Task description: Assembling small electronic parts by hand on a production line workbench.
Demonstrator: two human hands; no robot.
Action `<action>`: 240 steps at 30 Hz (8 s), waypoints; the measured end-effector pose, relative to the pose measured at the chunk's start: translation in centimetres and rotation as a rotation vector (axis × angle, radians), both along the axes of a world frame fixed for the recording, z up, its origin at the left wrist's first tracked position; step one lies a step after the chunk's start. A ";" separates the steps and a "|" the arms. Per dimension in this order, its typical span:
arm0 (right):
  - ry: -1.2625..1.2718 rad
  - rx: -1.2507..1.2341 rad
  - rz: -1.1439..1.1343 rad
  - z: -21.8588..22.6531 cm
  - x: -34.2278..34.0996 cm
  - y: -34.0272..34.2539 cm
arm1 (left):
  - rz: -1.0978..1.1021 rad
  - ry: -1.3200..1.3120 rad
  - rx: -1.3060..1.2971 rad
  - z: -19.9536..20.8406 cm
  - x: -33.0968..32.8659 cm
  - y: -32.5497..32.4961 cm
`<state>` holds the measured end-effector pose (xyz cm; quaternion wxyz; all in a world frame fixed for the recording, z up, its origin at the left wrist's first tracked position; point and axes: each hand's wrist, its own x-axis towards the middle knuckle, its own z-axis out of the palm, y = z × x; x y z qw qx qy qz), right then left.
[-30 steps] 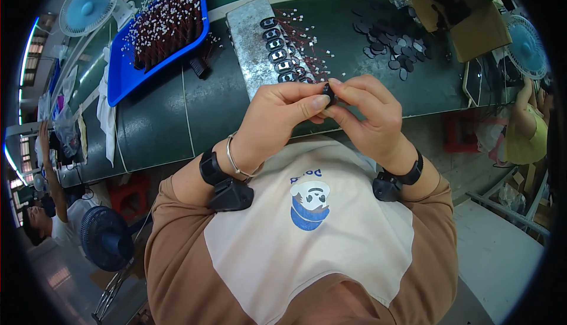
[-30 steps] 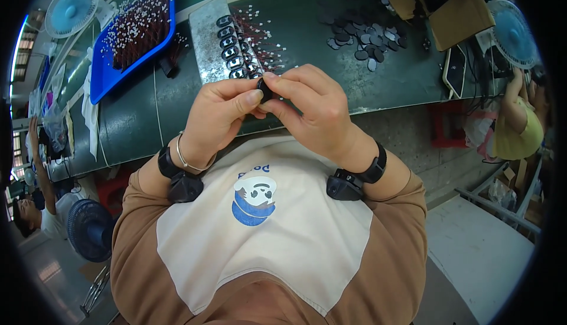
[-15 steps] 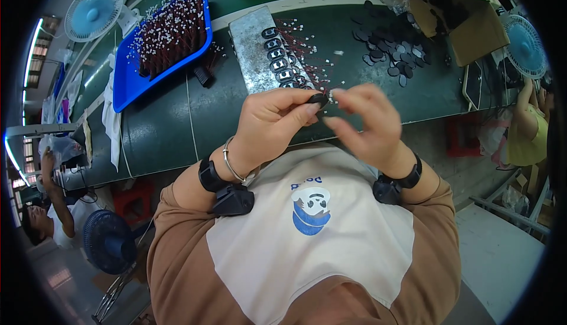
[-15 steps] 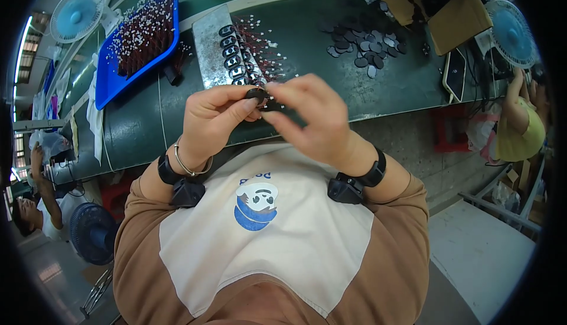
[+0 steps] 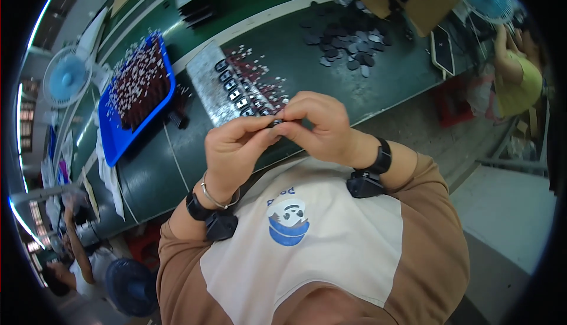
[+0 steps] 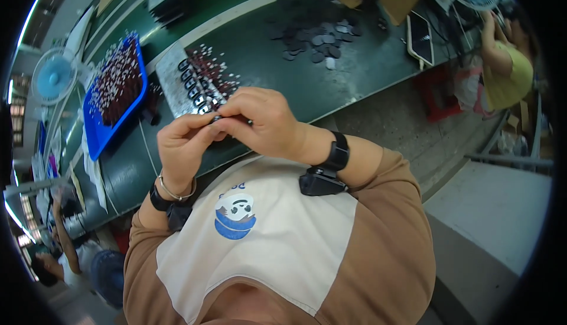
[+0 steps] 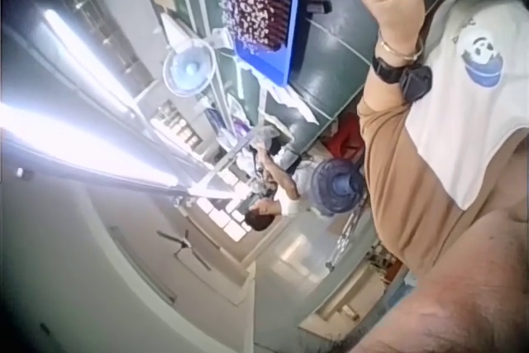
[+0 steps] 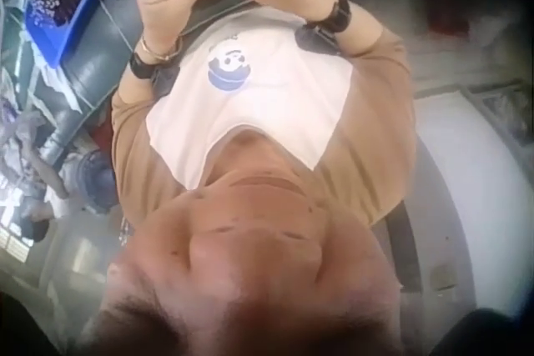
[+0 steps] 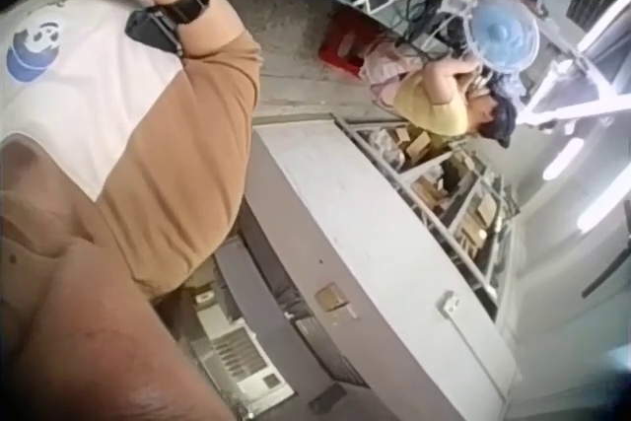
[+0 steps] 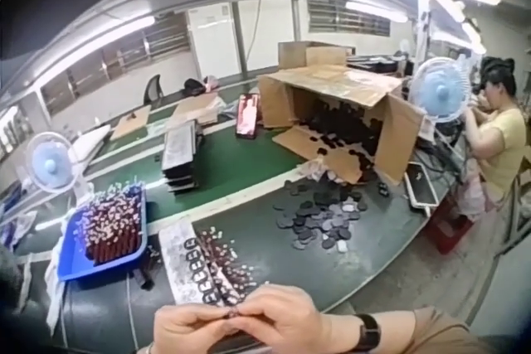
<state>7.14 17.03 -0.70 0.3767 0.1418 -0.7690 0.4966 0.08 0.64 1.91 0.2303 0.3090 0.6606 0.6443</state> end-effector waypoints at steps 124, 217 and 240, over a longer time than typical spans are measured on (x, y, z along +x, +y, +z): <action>-0.890 0.914 -0.187 -4.3 -8.5 17.4 | -0.093 0.436 -0.157 -1.2 -4.7 -8.4; -0.501 0.663 -0.710 -6.1 -4.0 6.0 | 0.055 -0.142 0.454 -0.7 -8.8 -2.3; -0.404 0.610 -0.433 -4.7 -3.0 5.2 | 0.107 -0.226 0.515 -3.3 -9.0 -2.7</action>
